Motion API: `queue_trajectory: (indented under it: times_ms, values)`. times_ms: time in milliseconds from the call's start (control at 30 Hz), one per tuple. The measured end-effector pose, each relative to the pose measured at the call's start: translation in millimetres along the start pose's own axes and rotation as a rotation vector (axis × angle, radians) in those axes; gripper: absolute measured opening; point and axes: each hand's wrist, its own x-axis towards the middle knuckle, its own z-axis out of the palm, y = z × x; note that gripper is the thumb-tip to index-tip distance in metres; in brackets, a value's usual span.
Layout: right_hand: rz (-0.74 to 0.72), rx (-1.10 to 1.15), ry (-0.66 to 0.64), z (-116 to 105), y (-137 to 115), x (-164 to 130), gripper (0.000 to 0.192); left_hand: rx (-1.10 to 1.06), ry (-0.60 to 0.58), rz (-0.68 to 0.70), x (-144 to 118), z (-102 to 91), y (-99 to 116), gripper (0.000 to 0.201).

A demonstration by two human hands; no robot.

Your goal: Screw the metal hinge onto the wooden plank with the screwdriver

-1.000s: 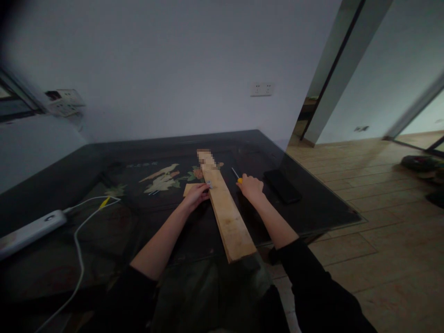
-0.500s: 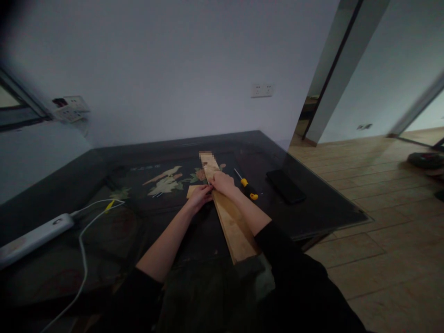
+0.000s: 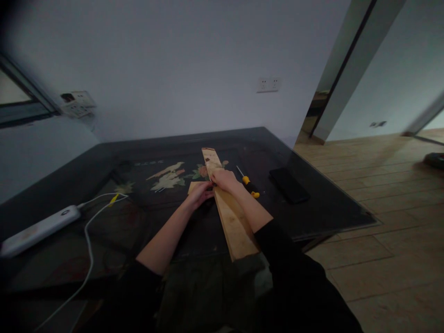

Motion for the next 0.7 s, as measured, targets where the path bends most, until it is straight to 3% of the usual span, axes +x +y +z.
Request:
queue_trajectory:
  times_ms: [267,500,700]
  values:
    - [-0.038,0.023,0.015,-2.8,2.8,-7.2,0.041,0.022,-0.002,-0.008,1.9,0.4,-1.7,0.006]
    - [0.058,-0.006,0.046,-3.7,-1.8,-10.0,0.047,0.012,-0.014,-0.010,4.6,-1.1,-3.7,0.007]
    - [-0.017,-0.041,0.080,-0.1,-3.1,-8.6,0.043,0.018,-0.032,0.004,3.1,-1.4,-3.8,0.011]
